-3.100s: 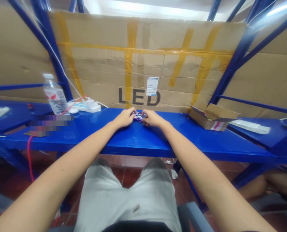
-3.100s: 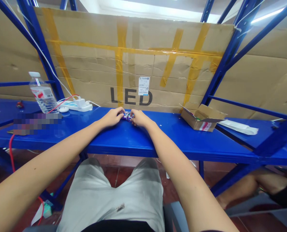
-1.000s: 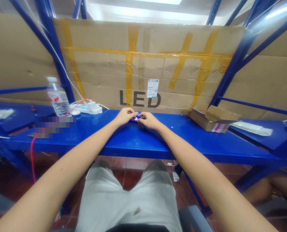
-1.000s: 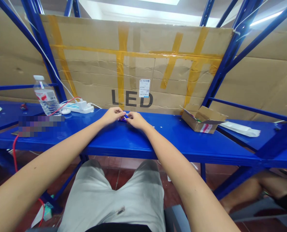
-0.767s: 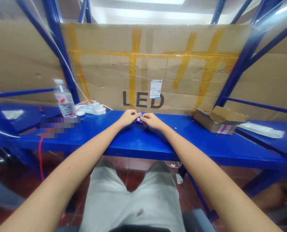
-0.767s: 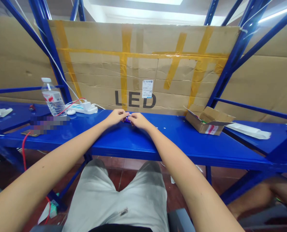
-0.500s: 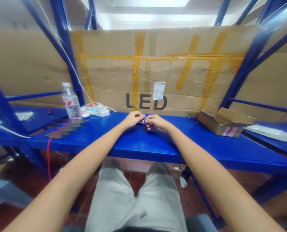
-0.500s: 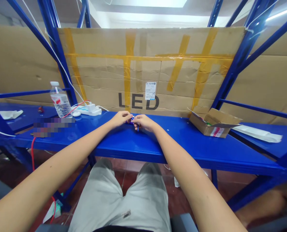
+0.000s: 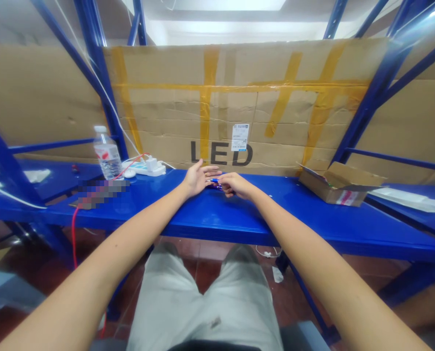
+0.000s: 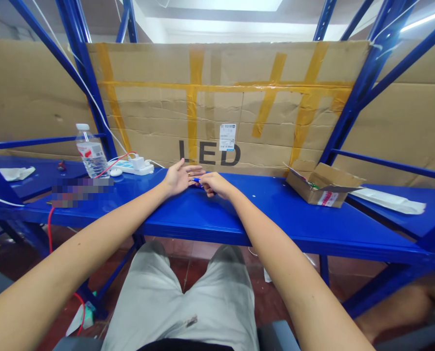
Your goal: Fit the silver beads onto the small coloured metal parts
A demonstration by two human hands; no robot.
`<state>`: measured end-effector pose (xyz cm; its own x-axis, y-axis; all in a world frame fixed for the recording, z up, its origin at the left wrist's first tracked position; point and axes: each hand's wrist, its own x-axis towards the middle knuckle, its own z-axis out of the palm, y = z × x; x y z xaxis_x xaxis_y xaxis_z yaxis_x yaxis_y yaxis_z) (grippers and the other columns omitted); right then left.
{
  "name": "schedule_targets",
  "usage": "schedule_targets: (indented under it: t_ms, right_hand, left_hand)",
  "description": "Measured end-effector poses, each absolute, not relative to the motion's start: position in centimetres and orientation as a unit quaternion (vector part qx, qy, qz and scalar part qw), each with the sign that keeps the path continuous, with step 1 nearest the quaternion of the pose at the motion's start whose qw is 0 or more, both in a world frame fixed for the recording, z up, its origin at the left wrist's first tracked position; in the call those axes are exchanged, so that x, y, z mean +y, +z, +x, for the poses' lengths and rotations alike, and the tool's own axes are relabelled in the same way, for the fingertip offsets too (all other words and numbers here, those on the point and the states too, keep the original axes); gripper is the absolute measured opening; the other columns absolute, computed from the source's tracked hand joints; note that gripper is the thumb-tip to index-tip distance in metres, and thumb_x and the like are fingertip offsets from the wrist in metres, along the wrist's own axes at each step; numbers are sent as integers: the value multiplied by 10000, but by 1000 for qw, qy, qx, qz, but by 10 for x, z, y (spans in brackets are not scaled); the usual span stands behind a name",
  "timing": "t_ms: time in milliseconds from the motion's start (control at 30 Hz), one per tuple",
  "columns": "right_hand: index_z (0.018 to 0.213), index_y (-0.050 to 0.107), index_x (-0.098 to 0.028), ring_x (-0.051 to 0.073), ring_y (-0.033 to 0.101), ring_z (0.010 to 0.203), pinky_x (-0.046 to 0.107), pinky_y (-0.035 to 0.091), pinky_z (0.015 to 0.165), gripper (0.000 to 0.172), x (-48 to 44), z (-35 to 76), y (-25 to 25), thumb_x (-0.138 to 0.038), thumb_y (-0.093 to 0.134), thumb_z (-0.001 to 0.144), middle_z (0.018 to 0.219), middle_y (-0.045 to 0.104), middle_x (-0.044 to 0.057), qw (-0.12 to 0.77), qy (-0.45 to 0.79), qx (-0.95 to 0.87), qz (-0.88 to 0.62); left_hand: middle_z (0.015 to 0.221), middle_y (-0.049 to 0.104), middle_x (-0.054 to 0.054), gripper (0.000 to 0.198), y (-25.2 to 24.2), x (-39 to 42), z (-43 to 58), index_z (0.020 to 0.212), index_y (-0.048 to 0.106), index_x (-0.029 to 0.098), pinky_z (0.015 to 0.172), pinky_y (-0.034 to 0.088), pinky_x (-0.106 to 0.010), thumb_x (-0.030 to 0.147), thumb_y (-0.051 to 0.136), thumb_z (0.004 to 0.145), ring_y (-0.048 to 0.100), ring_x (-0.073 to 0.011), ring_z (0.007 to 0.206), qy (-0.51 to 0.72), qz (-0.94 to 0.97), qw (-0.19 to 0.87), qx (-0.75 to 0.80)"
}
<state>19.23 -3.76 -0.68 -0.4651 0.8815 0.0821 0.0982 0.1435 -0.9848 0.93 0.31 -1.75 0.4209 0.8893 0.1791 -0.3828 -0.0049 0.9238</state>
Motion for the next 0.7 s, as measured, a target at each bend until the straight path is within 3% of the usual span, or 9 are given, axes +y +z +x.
schedule_targets:
  t_ms: [133,400,600,700]
  right_hand:
    - [739,546,-184,76,236,433,202,231,397,97,-39,192,-7,-185,632,783,480,302,-80,355,522,-679,-375]
    - [703,541,-177,69,263,413,197,243,383,135,-40,189,-9,-152,624,806,472,311,-80,339,491,-698,-396]
    - [777,622,-151,75,280,390,206,263,367,20,-35,189,-12,-137,627,791,434,308,-90,330,468,-709,-411]
    - [832,647,-138,75,279,388,204,264,363,61,-34,188,-12,-130,612,783,430,320,-91,327,463,-712,-415]
  left_hand:
    - [1168,708,-227,699,-20,5,7,1108,694,96,817,537,-427,641,282,961,693,-314,988,470,507,683,235]
    - [939,731,-207,678,-25,5,6,1066,694,74,743,512,-407,618,305,954,689,-297,830,444,491,702,263]
    - [972,726,-216,650,-26,6,6,1056,690,86,760,508,-414,622,340,942,690,-316,876,443,493,701,263]
    - [953,726,-204,654,-26,5,6,1041,694,90,753,509,-406,629,338,941,688,-308,867,443,491,702,265]
